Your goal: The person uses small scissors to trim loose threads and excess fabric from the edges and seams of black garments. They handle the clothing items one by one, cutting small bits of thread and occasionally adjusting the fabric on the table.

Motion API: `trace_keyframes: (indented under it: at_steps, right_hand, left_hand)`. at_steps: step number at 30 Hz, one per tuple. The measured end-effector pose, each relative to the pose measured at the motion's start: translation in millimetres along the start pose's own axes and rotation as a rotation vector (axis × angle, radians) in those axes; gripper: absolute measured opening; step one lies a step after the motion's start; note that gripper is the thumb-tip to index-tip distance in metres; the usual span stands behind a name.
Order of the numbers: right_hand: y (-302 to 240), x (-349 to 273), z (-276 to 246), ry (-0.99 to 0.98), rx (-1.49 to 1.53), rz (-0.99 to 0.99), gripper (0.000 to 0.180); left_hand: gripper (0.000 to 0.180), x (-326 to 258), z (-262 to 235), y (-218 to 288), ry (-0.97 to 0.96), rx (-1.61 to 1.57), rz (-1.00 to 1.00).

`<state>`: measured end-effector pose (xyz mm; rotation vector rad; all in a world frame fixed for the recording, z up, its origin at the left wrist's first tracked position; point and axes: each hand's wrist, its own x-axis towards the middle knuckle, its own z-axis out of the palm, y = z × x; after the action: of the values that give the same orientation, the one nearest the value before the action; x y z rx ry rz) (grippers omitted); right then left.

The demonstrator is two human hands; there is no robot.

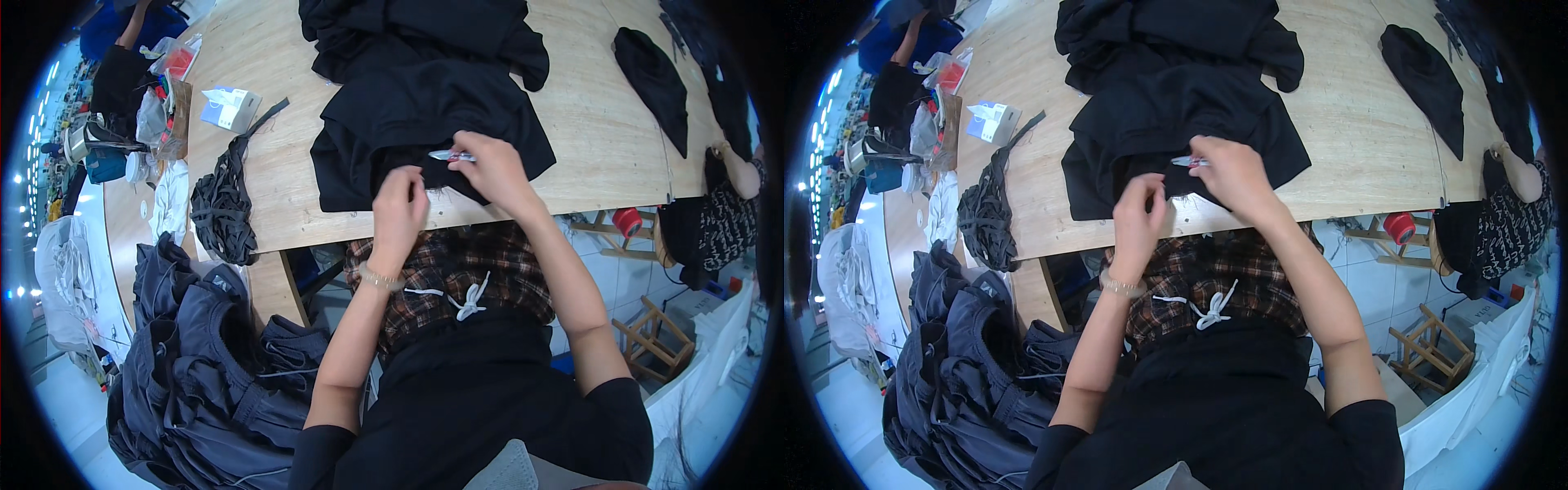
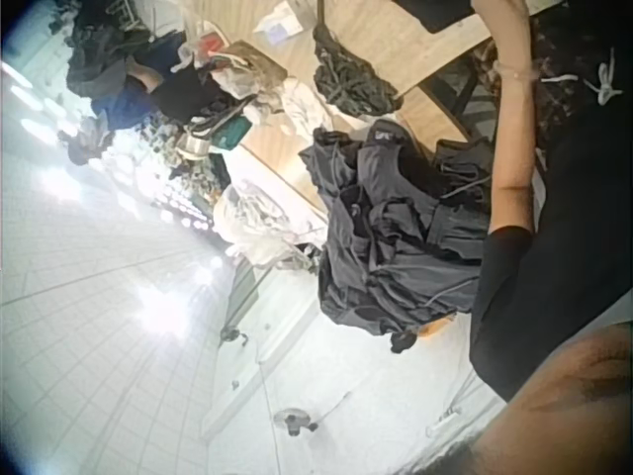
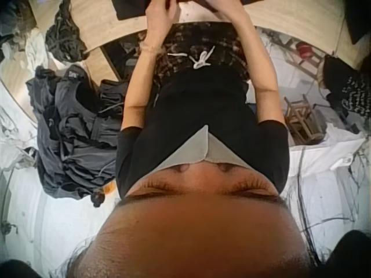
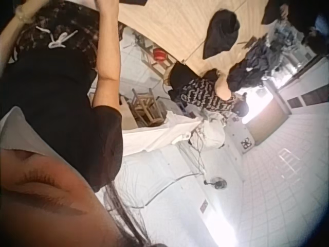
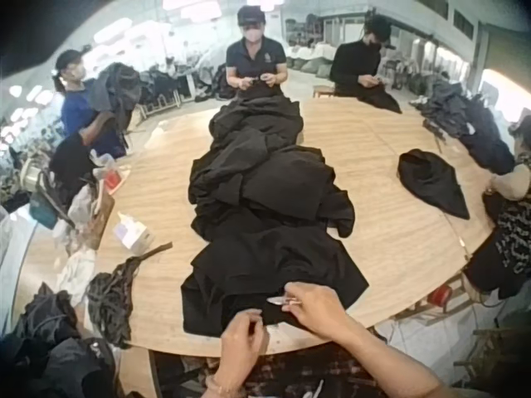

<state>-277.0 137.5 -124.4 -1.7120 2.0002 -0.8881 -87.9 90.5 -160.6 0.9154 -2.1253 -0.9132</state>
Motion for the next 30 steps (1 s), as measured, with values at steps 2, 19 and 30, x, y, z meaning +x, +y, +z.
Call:
trace_keyframes:
  at_steps: [2,19,30]
  right_hand:
    - [15,-2,-10,0.071,0.21,0.106,0.022]
    - [46,-13,2,0.119,0.959,0.437,0.016]
    - [50,-14,3,0.128,0.96,0.471,0.016]
  left_hand:
    - [0.01,-17,-14,20,-0.201,0.055,0.197]
    - [0.023,-7,20,45,0.011,0.21,-0.029]
    - [0.012,13,34,14,0.111,-0.034,-0.238]
